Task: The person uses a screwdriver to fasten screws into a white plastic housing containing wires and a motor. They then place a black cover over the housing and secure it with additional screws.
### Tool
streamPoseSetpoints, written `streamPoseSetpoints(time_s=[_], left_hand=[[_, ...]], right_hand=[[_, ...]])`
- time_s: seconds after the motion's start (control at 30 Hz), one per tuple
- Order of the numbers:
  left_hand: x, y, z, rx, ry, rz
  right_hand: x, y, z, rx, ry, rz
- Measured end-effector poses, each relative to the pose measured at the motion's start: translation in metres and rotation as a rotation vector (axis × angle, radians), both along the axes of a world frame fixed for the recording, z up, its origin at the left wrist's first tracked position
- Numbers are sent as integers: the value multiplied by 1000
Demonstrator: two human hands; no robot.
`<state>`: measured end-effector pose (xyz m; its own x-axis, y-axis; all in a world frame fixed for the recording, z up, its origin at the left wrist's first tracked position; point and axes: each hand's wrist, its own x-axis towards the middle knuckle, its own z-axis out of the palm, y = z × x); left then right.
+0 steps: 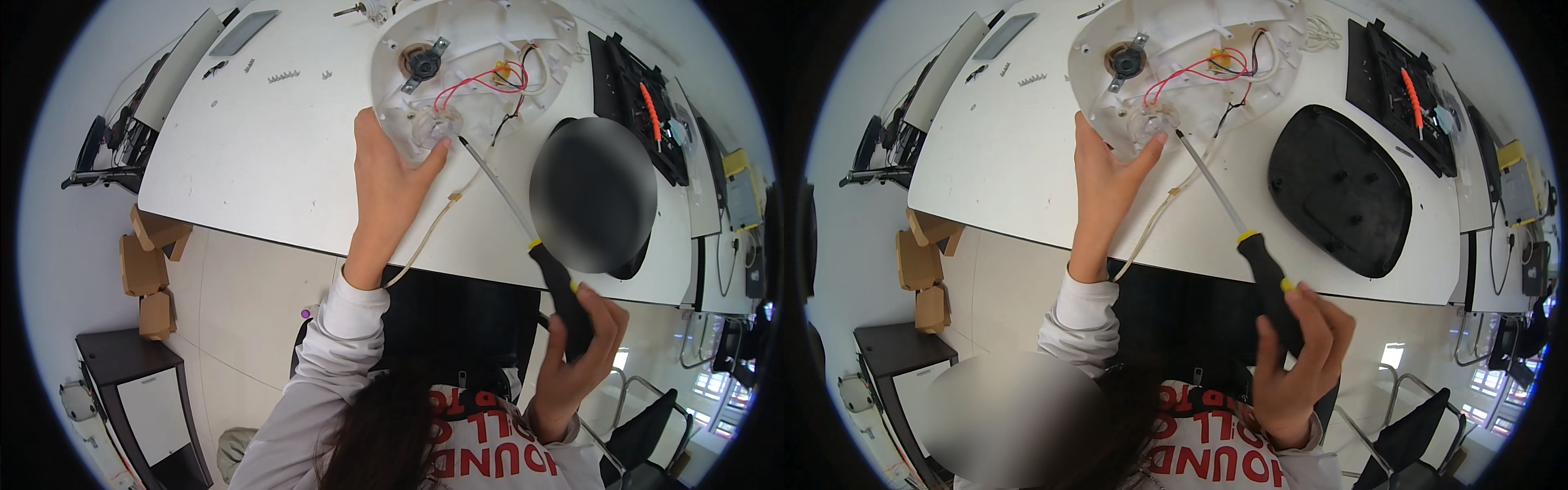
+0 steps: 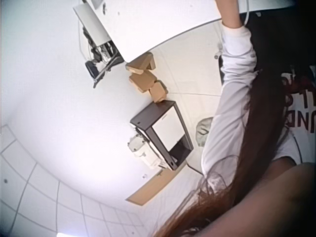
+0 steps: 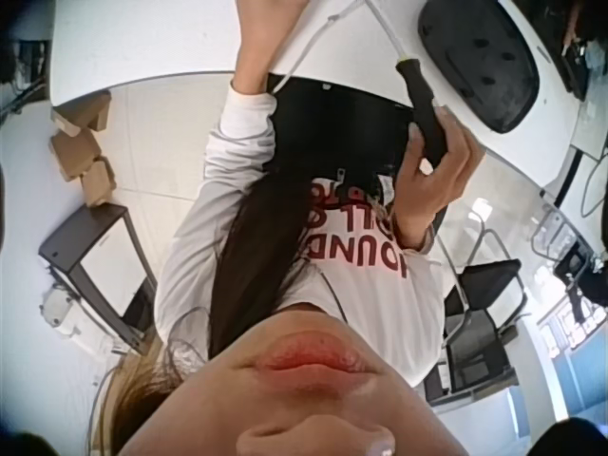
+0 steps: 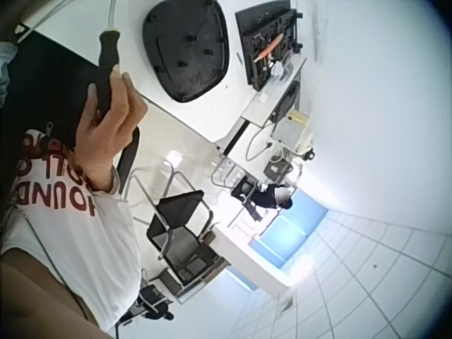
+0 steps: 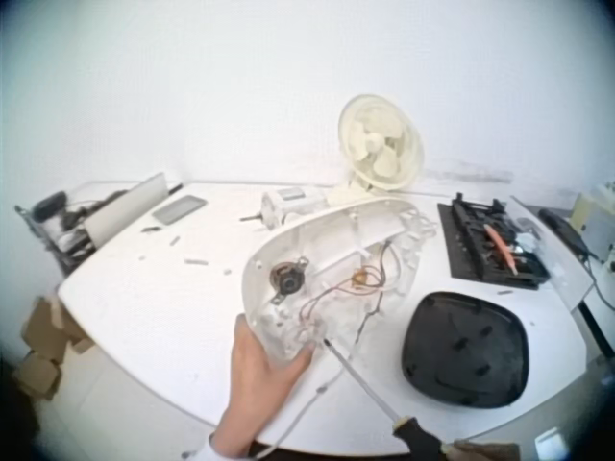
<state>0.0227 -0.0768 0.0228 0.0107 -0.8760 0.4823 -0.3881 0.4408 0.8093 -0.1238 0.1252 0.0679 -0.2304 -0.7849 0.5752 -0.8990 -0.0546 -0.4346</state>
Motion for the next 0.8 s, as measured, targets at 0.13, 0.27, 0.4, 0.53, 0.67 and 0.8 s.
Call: streamPoseSetpoints(time_s=[0.13, 0.27, 0.4, 0.53, 0.67, 0.8], left_hand=[[-1, -1, 0, -6, -21, 6], [-1, 0, -1, -22, -39, 3], [-3, 0, -1, -15, -86, 57], [-6, 4, 6, -37, -90, 112], [-7, 3, 7, -69, -134, 139], [-9, 2, 5, -87, -174, 165]], right_hand=[[-3, 0, 0, 165, -163, -106], [-4, 3, -8, 131, -180, 6], [-1, 9, -7, 52, -130, 85], [-4, 3, 3, 101, 50, 17], [-5, -2, 4, 157, 37, -47], [6, 2, 1, 168, -64, -26]])
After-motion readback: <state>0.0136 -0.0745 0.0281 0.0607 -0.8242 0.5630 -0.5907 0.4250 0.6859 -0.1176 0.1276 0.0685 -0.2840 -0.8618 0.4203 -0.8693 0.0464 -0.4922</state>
